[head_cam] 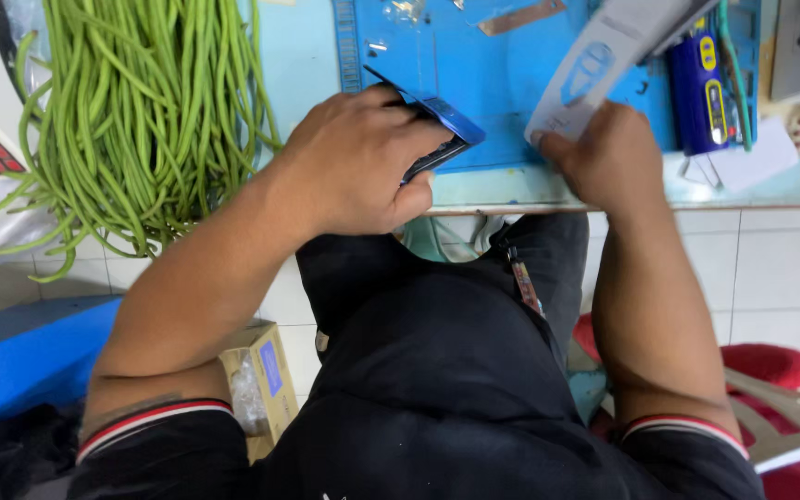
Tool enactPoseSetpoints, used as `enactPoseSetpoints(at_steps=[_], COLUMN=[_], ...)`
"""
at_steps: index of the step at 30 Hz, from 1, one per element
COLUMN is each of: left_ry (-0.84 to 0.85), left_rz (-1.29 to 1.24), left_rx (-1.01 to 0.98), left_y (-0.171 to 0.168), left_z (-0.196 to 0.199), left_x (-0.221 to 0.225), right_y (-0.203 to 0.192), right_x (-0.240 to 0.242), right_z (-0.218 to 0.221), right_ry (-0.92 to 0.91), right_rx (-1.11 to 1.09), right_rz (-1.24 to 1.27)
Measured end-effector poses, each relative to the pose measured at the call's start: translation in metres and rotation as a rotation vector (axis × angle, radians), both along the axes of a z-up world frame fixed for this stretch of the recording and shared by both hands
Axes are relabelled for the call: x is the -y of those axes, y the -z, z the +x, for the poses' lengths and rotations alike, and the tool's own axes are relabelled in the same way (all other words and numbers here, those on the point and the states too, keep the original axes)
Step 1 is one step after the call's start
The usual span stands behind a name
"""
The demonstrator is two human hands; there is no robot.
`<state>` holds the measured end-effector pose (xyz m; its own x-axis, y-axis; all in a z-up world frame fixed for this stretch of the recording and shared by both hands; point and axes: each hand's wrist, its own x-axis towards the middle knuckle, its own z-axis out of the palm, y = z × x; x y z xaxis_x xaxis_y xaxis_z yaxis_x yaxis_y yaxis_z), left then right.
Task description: The person disassembles a mobile phone by removing the back cover and using a small screwdriver to remove screws from the internal chassis.
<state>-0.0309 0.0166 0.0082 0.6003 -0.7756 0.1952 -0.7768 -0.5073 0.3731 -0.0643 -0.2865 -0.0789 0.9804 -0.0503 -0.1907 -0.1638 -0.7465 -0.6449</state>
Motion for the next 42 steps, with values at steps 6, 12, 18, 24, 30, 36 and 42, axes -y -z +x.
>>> enactPoseSetpoints(at_steps=[6,12,18,24,30,36,42], left_ry=[0.105,0.075,0.138,-0.155,-0.292,-0.341,0.227], left_rz=[-0.380,-0.675,-0.828,-0.507,-0.377,-0.759,-0.938], left_rx=[0.068,0.074,-0.154,-0.204,0.078,0.027,-0.811], left_y=[0.021,0.066,0.080,0.063,0.061,0.081,0.110], left_z=[-0.031,-0.064,-0.084,-0.099,-0.084,-0.062,-0.020], left_x=[0.001,0.011,0.051,0.044,0.031,0.031,0.026], right_y=[-0.013,-0.002,0.039,0.054,0.054,0.055,0.064], right_x=[0.025,0.004,-0.057,-0.037,-0.042,-0.057,-0.069], right_z=[0.012,-0.040,-0.071,-0.059,-0.063,-0.058,-0.039], right_ry=[0.007,0.031,-0.084,0.179,0.220,0.077,0.050], right_rx=[-0.094,0.110,0.125,0.157,0.066,-0.248,-0.491], right_rz=[-0.358,0.510,1.683,1.680,1.648,1.900,2.127])
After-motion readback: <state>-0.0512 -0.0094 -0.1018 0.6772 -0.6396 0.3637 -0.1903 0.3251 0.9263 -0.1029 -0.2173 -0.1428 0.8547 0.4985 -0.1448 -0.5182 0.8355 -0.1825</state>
